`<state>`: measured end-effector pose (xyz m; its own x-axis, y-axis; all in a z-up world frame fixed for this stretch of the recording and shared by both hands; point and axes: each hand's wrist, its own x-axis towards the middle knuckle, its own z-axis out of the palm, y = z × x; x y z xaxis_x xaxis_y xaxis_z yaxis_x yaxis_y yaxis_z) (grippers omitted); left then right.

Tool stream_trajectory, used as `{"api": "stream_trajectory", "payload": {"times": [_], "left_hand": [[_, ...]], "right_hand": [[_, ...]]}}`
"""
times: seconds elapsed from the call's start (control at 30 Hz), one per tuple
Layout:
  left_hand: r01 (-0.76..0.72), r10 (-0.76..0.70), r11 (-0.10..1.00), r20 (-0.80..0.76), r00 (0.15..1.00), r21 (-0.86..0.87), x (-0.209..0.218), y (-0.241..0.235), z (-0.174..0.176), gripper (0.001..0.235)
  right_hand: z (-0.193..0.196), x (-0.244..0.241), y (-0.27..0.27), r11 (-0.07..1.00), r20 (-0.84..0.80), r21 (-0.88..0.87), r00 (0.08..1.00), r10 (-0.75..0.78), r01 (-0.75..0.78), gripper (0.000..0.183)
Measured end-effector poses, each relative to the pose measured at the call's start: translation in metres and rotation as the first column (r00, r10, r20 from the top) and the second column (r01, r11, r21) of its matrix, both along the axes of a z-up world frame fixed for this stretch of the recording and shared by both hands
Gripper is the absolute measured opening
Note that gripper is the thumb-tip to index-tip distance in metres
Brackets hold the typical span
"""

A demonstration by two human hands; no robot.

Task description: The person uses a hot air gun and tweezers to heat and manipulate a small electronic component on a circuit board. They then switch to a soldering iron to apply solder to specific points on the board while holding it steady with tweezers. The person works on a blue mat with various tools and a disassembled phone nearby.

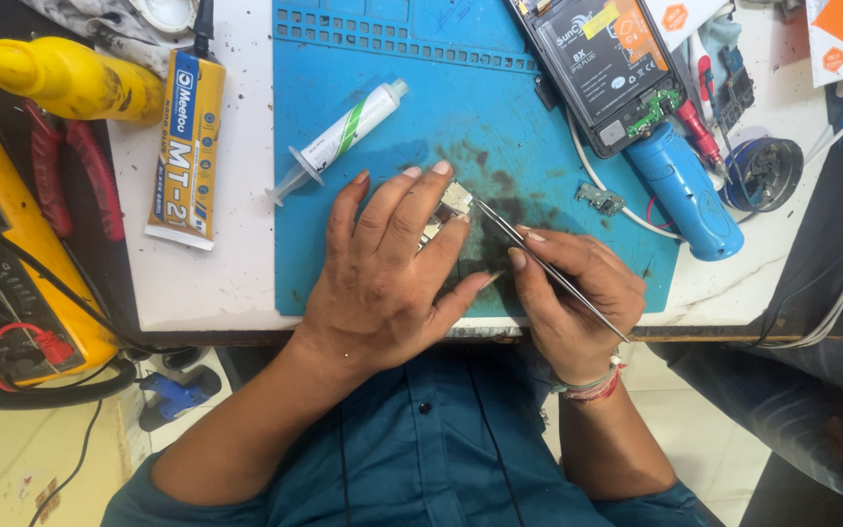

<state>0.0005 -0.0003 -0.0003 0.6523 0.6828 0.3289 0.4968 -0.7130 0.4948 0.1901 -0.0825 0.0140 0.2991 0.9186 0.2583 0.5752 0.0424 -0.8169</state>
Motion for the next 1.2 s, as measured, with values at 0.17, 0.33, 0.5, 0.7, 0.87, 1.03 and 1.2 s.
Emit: {"api": "stream_trajectory", "payload": {"times": [0.17, 0.33, 0.5, 0.7, 0.87, 1.03, 1.2], "left_hand": [[0.003, -0.003, 1.000, -0.004, 1.000, -0.002, 0.000, 0.000, 0.000, 0.046], [0.009, -0.009, 1.000, 0.002, 1.000, -0.012, 0.000, 0.000, -0.001, 0.047], [0.011, -0.011, 1.000, 0.021, 1.000, 0.008, 0.000, 0.002, 0.005, 0.044], [0.039, -0.034, 0.999, 0.303, 0.952, -0.011, -0.027, -0.011, 0.016, 0.035], [-0.518, 0.447, 0.834, 0.315, 0.837, 0.191, -0.124, -0.025, 0.014, 0.024], [-0.743, 0.676, 0.610, 0.310, 0.669, 0.275, -0.198, -0.009, -0.003, 0.031], [-0.776, 0.748, 0.611, 0.208, 0.631, 0.158, -0.226, -0.009, -0.016, 0.026]], "right_hand": [[0.001, 0.000, 0.000, 1.000, -0.007, 0.003, 1.000, 0.007, -0.007, 0.020], [0.000, -0.001, 0.001, 1.000, -0.008, 0.003, 1.000, 0.001, -0.001, 0.020], [-0.001, 0.000, -0.001, 1.000, -0.001, 0.009, 1.000, -0.016, 0.016, 0.020], [-0.003, -0.001, -0.007, 0.996, -0.077, 0.001, 0.993, -0.086, 0.087, 0.020], [-0.009, -0.001, -0.013, 0.994, -0.057, 0.064, 0.994, -0.089, 0.093, 0.019], [-0.013, -0.002, -0.018, 0.991, -0.061, 0.096, 0.994, -0.087, 0.093, 0.019], [-0.010, -0.009, -0.034, 0.981, -0.047, 0.190, 0.998, -0.037, 0.045, 0.016]]}}
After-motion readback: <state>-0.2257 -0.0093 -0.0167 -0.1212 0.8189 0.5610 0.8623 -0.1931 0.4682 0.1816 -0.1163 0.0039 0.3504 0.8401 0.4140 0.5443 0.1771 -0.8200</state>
